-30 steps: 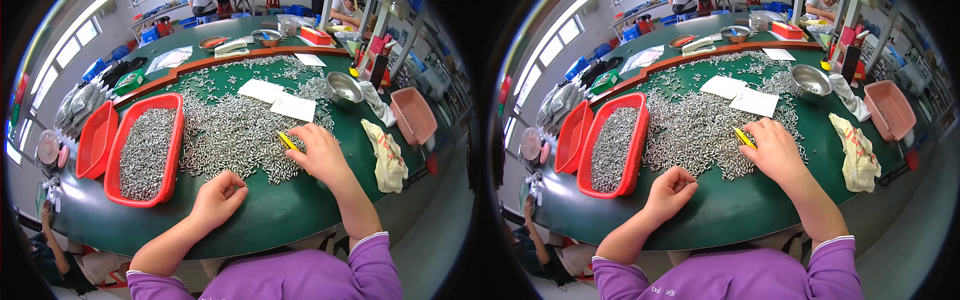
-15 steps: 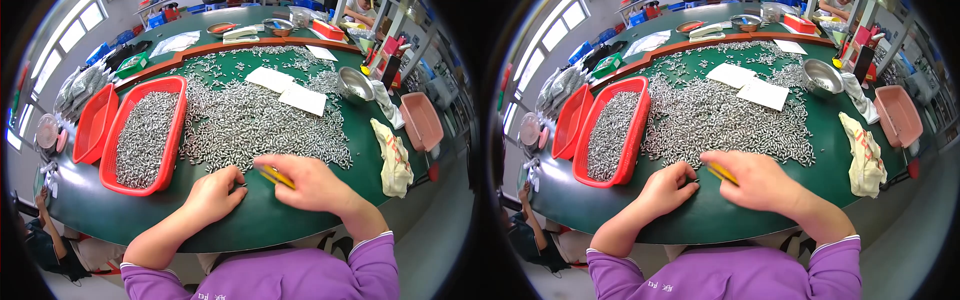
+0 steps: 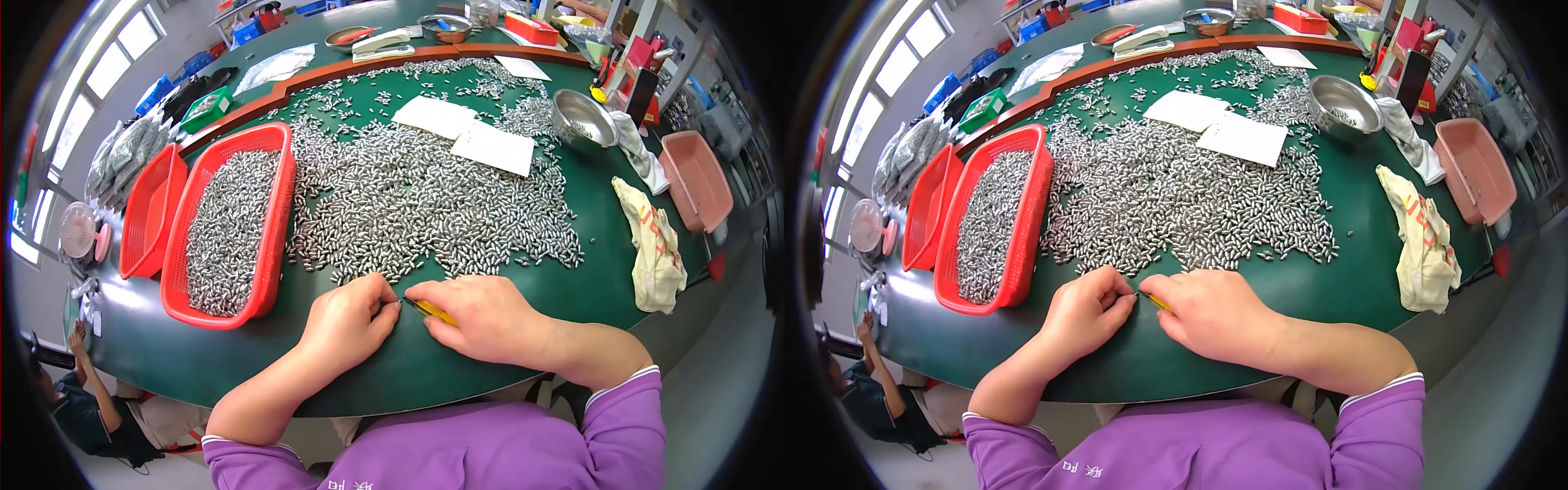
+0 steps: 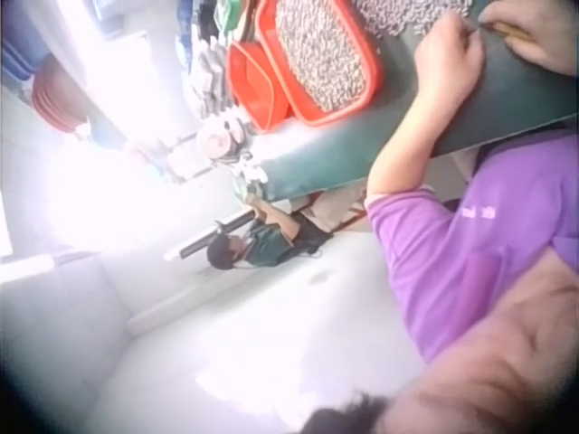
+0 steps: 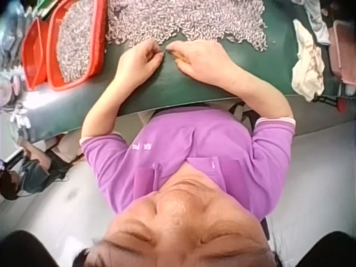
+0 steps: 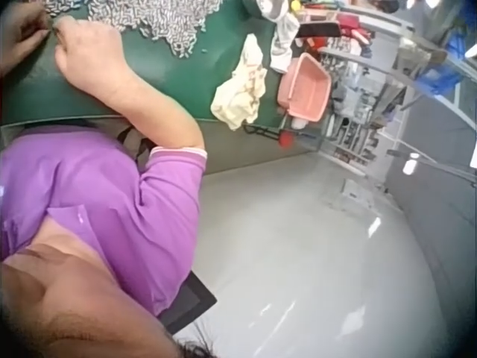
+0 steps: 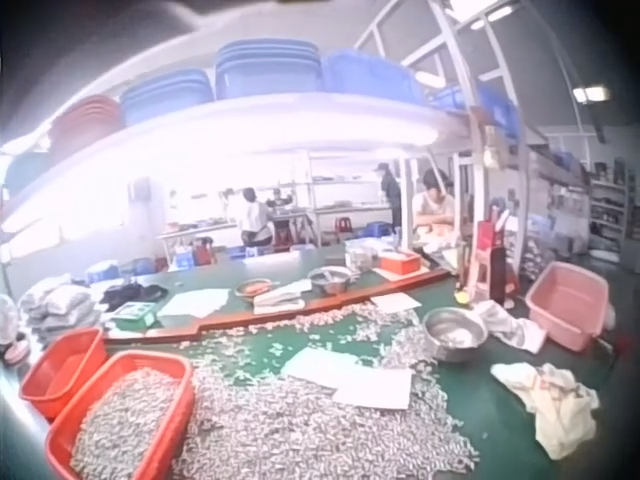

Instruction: Assembling small metal components at a factory workbench using a specialized yellow tool.

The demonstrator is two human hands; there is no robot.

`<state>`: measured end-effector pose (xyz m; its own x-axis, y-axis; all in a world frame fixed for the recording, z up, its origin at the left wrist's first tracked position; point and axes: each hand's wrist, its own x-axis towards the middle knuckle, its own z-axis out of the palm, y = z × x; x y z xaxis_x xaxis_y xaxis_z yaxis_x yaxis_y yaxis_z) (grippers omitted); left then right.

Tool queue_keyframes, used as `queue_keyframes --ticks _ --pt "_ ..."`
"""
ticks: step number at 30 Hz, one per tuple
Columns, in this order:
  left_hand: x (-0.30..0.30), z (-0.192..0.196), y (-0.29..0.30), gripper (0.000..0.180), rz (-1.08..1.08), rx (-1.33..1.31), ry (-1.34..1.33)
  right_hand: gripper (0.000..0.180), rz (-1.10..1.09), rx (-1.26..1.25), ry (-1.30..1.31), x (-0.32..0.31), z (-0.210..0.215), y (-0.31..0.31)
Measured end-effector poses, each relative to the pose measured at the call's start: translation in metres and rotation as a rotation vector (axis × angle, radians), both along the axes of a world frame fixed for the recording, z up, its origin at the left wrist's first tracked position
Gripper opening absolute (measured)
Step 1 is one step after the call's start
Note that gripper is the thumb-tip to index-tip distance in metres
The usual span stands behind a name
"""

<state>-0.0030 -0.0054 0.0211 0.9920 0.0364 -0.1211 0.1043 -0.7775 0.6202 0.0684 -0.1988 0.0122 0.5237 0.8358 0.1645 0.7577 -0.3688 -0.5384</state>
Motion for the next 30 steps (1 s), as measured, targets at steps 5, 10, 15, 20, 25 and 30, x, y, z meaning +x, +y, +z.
queue_keyframes --ticks 5,10,15,20,25,30 --pt "0.000 0.000 -0.001 0.013 0.006 0.019 0.008 0.026 0.016 0.020 0.036 -0.002 0.000 0.000" --pt "-0.001 -0.002 0.000 0.012 0.017 0.015 -0.010 0.024 0.025 0.033 0.076 0.000 -0.003 0.001" --pt "0.002 -0.002 0.000 0.011 0.008 0.004 0.008 0.021 0.050 0.087 0.111 0.006 -0.009 0.002" --pt "0.003 0.000 0.002 0.011 0.004 -0.011 0.042 0.021 0.118 -0.038 0.098 0.011 0.003 0.010" --pt "0.003 0.000 0.002 0.011 0.019 -0.029 0.055 0.021 -0.003 0.036 0.135 0.003 0.001 0.004" --pt "0.005 -0.013 0.013 0.010 0.103 -0.433 0.028 0.027 -0.366 0.262 -0.227 0.038 0.021 -0.006"
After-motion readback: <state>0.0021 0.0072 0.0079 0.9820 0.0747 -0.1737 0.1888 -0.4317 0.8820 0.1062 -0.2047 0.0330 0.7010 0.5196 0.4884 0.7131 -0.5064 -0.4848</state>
